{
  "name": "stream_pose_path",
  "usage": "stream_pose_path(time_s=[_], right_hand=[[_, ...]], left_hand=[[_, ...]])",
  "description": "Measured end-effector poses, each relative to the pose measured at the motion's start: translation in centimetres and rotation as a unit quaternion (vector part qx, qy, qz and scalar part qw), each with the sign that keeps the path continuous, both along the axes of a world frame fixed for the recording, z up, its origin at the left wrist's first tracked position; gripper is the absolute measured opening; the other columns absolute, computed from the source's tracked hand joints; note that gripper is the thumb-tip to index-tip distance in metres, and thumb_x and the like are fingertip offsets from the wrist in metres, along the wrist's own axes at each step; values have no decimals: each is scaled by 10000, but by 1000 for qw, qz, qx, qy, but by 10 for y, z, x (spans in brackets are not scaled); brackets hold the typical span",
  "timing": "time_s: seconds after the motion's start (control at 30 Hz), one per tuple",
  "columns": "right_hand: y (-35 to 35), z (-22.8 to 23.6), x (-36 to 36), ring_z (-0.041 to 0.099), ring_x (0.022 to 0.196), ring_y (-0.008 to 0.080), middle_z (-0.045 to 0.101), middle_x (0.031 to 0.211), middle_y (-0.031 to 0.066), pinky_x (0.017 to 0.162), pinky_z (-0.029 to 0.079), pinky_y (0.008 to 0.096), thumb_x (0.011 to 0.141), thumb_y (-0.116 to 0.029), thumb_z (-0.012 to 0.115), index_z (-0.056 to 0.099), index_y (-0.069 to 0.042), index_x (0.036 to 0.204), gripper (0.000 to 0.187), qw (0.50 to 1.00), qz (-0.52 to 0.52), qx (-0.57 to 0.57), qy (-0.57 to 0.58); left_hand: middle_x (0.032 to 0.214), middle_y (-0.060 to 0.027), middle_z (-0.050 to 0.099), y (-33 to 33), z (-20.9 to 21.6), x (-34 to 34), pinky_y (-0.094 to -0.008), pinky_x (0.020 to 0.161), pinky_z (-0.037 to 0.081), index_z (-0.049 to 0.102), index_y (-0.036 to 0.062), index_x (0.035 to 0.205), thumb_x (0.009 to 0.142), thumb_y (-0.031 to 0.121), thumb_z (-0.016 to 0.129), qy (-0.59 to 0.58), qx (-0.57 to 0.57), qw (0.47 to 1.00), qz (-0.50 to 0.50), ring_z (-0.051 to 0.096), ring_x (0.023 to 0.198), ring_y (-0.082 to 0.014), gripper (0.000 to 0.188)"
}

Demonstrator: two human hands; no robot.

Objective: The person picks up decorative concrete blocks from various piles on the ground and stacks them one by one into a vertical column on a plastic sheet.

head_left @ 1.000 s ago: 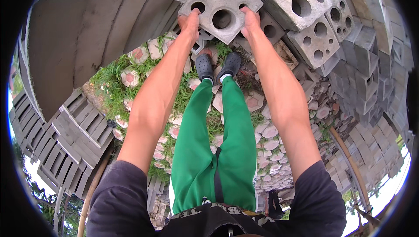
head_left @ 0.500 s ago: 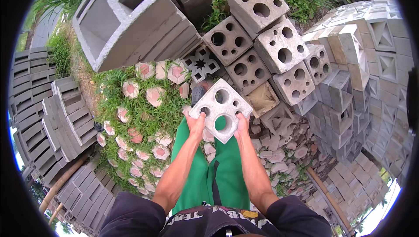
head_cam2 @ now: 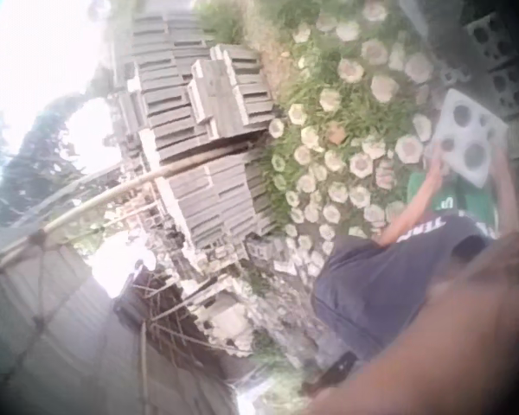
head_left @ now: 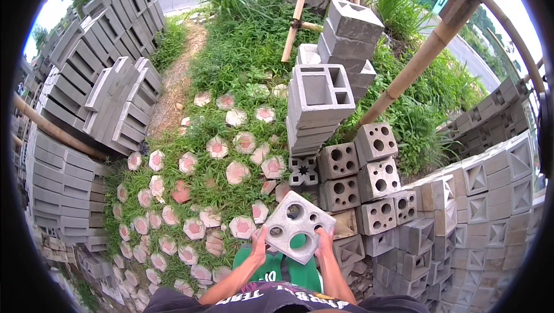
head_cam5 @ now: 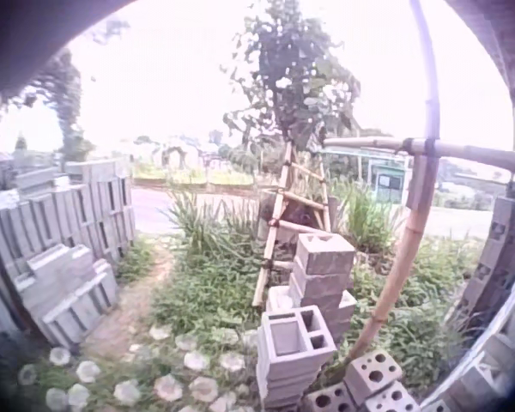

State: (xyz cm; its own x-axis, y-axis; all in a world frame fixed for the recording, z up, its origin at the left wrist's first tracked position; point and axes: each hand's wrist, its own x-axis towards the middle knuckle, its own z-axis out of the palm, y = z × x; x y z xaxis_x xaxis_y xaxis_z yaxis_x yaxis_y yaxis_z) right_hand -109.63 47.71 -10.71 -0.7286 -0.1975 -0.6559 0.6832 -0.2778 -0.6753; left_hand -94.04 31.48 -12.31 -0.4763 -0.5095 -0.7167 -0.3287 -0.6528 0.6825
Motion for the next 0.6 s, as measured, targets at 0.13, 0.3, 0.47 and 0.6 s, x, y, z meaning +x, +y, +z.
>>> stream_pose_path(time_s=[0.13, 0.3, 0.47, 0.6], right_hand=[[-37, 16, 34, 541, 1083, 258, 541, 1172, 109, 940, 441, 400, 679, 13, 593, 374, -46, 1308, 669, 990, 123, 11, 61], [-117, 43, 106, 584, 1013, 276, 541, 1164, 121, 852, 529, 411, 695, 40, 517, 361, -61, 1331, 663, 939, 317, -130, 31], [-195, 54, 175, 632, 932, 277, 599, 1083, 138, 822, 552, 416, 730, 17, 478, 464, 7, 1239, 509, 862, 485, -135, -57], [-249, 87, 245, 657, 858, 287, 661, 990, 141, 796, 563, 410, 782, -91, 509, 579, 18, 1073, 319, 777, 619, -96, -57]], left_hand=[[1370, -109, 492, -24, 69, 66, -440, 1080, 285, 422, 25, 1385, 708, 920, 176, 105, 186, 971, 104, 435, 1267, -273, 1149], [1164, -88, 631, -39, 19, 194, -382, 978, 395, 619, 45, 1168, 763, 870, 255, 126, 96, 943, 292, 580, 1060, -221, 989], [828, -41, 626, -47, 102, 307, -350, 708, 459, 571, 103, 949, 786, 830, 343, 89, 88, 905, 406, 576, 748, -170, 780], [858, -41, 637, -49, 116, 380, -346, 730, 465, 607, 73, 1003, 804, 820, 319, 129, 38, 890, 435, 584, 795, -179, 825]])
